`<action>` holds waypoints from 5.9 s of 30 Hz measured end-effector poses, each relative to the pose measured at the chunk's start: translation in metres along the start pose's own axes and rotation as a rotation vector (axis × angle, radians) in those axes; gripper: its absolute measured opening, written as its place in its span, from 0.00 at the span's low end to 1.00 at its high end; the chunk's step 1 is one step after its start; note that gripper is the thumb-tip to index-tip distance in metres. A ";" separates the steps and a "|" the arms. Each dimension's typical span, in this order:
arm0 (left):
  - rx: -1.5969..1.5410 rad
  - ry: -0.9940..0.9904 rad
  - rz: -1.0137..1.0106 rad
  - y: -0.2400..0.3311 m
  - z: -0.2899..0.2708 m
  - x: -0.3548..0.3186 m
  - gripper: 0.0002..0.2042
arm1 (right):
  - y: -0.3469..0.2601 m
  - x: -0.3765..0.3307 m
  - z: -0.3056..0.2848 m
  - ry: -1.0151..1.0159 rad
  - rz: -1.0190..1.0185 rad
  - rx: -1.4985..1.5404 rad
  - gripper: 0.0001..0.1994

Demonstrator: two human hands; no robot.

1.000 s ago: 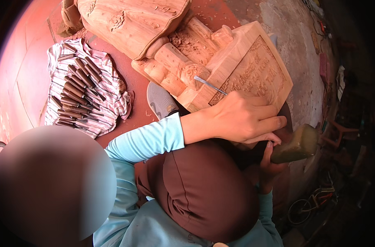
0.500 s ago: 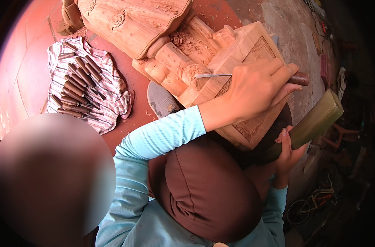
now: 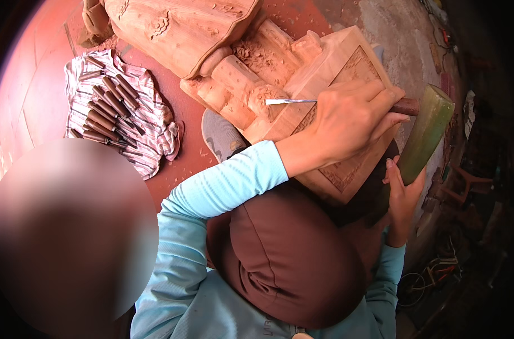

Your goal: The person is carving a wooden statue using a chisel and a mallet. They repeatedly strike the chisel with the mallet to shape the wood, occasionally switching tools from a nearby collection. The task involves detailed work on the base and lower sections of the statue.

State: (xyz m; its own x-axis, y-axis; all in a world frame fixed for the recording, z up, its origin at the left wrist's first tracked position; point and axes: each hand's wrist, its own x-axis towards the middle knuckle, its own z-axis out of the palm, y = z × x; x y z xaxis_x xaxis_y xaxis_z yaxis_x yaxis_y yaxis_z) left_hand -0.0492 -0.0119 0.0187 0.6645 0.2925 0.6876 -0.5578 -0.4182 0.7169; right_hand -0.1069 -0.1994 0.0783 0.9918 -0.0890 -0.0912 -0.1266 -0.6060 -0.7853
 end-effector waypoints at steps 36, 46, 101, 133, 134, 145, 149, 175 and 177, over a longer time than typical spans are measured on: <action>-0.294 -0.338 0.340 0.005 -0.056 -0.025 0.16 | 0.022 -0.101 0.035 0.329 -0.264 -0.457 0.09; -0.373 -0.319 0.496 0.004 -0.070 -0.029 0.19 | 0.030 -0.100 0.034 0.233 -0.299 -0.274 0.08; 1.121 -0.169 -1.244 -0.231 -0.389 -0.189 0.10 | 0.019 0.025 0.047 -0.266 0.274 0.172 0.18; 0.091 -0.004 -0.069 0.007 -0.048 0.030 0.15 | 0.015 0.034 0.037 -0.418 0.259 0.342 0.17; 0.089 0.002 -0.036 0.003 -0.029 0.027 0.15 | 0.014 0.038 0.033 -0.411 0.246 0.322 0.17; 0.249 -0.064 -0.220 -0.019 0.002 0.029 0.13 | -0.009 0.068 -0.005 -0.287 0.105 0.154 0.14; 0.247 0.034 -0.183 -0.024 0.004 0.030 0.11 | -0.013 0.075 -0.006 -0.306 0.076 0.141 0.14; 0.239 0.205 -0.197 -0.031 0.009 0.032 0.11 | -0.038 0.117 -0.006 -0.284 -0.212 -0.167 0.15; 0.204 0.203 -0.216 -0.030 0.008 0.033 0.11 | -0.038 0.117 -0.006 -0.267 -0.230 -0.181 0.16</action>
State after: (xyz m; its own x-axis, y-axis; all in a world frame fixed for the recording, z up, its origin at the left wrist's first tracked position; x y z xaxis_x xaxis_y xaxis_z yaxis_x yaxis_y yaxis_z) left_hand -0.0069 0.0035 0.0188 0.6321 0.5493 0.5465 -0.2908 -0.4856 0.8244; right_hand 0.0136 -0.1914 0.1017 0.9605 0.2597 -0.0997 0.1229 -0.7176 -0.6856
